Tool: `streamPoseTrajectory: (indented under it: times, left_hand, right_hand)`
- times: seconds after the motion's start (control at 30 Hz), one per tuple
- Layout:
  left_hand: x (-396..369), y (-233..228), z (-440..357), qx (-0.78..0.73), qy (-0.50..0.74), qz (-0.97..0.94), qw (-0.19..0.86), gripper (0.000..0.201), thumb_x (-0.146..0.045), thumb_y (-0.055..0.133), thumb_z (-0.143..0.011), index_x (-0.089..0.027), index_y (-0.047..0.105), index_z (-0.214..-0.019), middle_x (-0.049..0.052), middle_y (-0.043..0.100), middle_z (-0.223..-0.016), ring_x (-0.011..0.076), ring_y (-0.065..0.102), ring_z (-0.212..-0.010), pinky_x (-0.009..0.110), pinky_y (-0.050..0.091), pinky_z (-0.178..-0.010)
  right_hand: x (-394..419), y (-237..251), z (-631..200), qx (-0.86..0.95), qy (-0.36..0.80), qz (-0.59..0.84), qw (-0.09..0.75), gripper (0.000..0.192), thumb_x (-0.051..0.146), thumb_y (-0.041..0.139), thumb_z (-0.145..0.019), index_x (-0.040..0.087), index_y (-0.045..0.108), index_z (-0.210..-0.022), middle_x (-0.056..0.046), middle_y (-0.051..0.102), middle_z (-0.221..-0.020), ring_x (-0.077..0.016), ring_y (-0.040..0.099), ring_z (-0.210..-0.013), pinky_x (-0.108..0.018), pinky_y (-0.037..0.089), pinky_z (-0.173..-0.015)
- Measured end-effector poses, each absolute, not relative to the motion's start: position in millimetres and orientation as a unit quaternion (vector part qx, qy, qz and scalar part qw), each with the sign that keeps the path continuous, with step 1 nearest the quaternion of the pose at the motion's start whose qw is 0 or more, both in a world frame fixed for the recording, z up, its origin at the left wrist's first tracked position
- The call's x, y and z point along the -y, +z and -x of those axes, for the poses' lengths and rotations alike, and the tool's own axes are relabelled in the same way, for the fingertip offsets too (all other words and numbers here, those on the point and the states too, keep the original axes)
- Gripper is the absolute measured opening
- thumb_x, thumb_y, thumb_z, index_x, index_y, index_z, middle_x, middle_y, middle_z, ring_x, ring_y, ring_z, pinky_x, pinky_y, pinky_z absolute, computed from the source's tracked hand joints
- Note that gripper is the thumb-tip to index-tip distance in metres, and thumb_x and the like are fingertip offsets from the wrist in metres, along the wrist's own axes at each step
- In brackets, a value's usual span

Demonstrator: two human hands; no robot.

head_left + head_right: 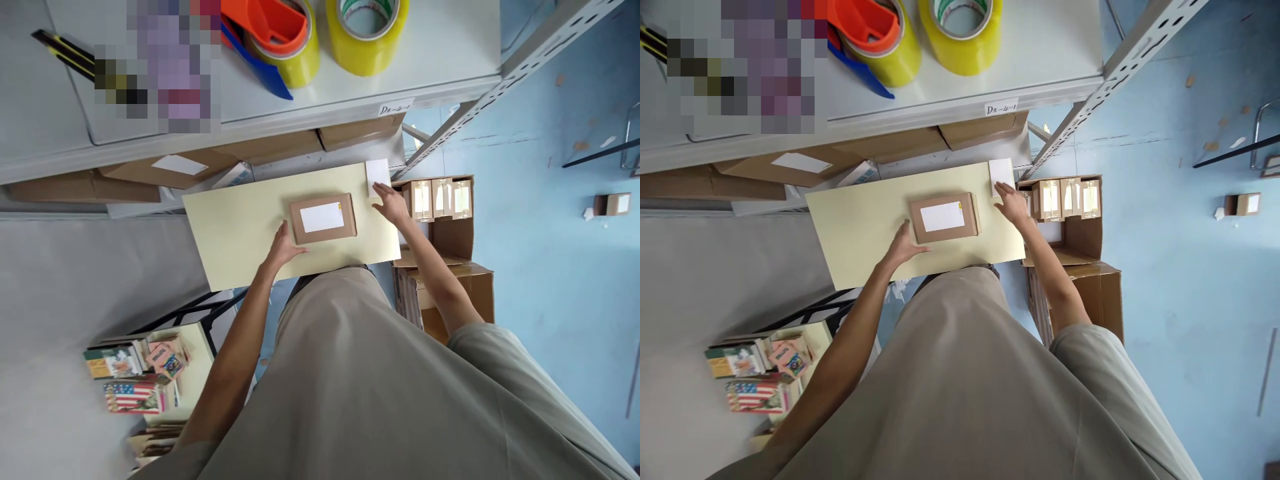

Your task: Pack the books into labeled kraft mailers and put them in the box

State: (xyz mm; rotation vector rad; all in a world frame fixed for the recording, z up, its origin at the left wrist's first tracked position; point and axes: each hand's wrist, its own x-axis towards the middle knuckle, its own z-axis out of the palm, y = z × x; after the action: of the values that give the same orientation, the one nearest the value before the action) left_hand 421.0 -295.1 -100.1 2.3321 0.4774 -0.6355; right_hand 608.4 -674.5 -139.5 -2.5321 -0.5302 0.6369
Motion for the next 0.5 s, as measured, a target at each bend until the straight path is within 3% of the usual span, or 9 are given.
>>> streamPoseTrajectory:
  times: [0.07,0.17,0.27,0.37,0.43,0.5]
  left_hand:
    - [293.6,-93.7,-425.5,-0.205,-0.217,-0.892,0.339,0.171,-0.065,0.118,-0.056,-0.012,0.024,-0.189,0.038,0.026,-0.194,0.057,0.025,-0.183,0.067,0.029,-0.149]
    - [297.3,-86.4,-433.7,-0.21,-0.176,-0.893,0.356,0.178,-0.07,0.114,-0.063,-0.02,0.005,-0.194,0.032,0.009,-0.2,0.0536,0.012,-0.187,0.069,0.018,-0.152]
    - [306.8,-82.2,-439.6,-0.206,-0.159,-0.895,0.363,0.174,-0.066,0.112,-0.071,-0.024,-0.002,-0.195,0.028,0.006,-0.202,0.0502,0.008,-0.189,0.068,0.014,-0.153]
    - [318.9,-79.4,-441.2,-0.204,-0.152,-0.89,0.378,0.171,-0.063,0.112,-0.073,-0.029,-0.002,-0.196,0.024,0.007,-0.203,0.0483,0.007,-0.189,0.067,0.013,-0.154]
    - [326.5,-77.4,-441.7,-0.201,-0.151,-0.888,0.385,0.17,-0.063,0.113,-0.074,-0.032,-0.002,-0.196,0.021,0.009,-0.203,0.0475,0.007,-0.189,0.067,0.014,-0.154]
    - [333.6,-74.8,-444.2,-0.192,-0.152,-0.889,0.386,0.17,-0.062,0.113,-0.074,-0.033,-0.002,-0.196,0.021,0.011,-0.203,0.0472,0.007,-0.189,0.067,0.014,-0.154]
  right_hand:
    - [673.2,-144.4,-640.1,0.232,0.229,0.924,0.199,0.079,0.018,0.084,-0.102,0.01,0.059,-0.177,-0.022,0.045,-0.191,-0.0405,0.042,-0.181,-0.067,0.041,-0.147]
    - [670.6,-152.9,-670.1,0.288,0.265,0.906,0.16,0.079,0.02,0.087,-0.101,0.008,0.059,-0.174,-0.024,0.04,-0.194,-0.0413,0.04,-0.182,-0.067,0.038,-0.148]
    - [672.4,-159.3,-681.3,0.315,0.298,0.891,0.135,0.074,0.023,0.085,-0.103,0.006,0.061,-0.171,-0.025,0.04,-0.194,-0.0409,0.043,-0.18,-0.065,0.042,-0.146]
    - [677.0,-162.7,-683.4,0.323,0.312,0.885,0.123,0.056,0.03,0.079,-0.108,0.013,0.073,-0.161,-0.02,0.042,-0.194,-0.0411,0.047,-0.178,-0.066,0.046,-0.143]
    - [679.1,-163.2,-682.9,0.323,0.326,0.881,0.119,0.04,0.033,0.074,-0.111,0.018,0.082,-0.147,-0.016,0.049,-0.191,-0.0412,0.056,-0.171,-0.067,0.05,-0.139]
    - [679.2,-161.3,-681.9,0.309,0.314,0.889,0.127,0.03,0.03,0.07,-0.112,0.019,0.088,-0.134,-0.016,0.066,-0.178,-0.0413,0.07,-0.155,-0.066,0.057,-0.131]
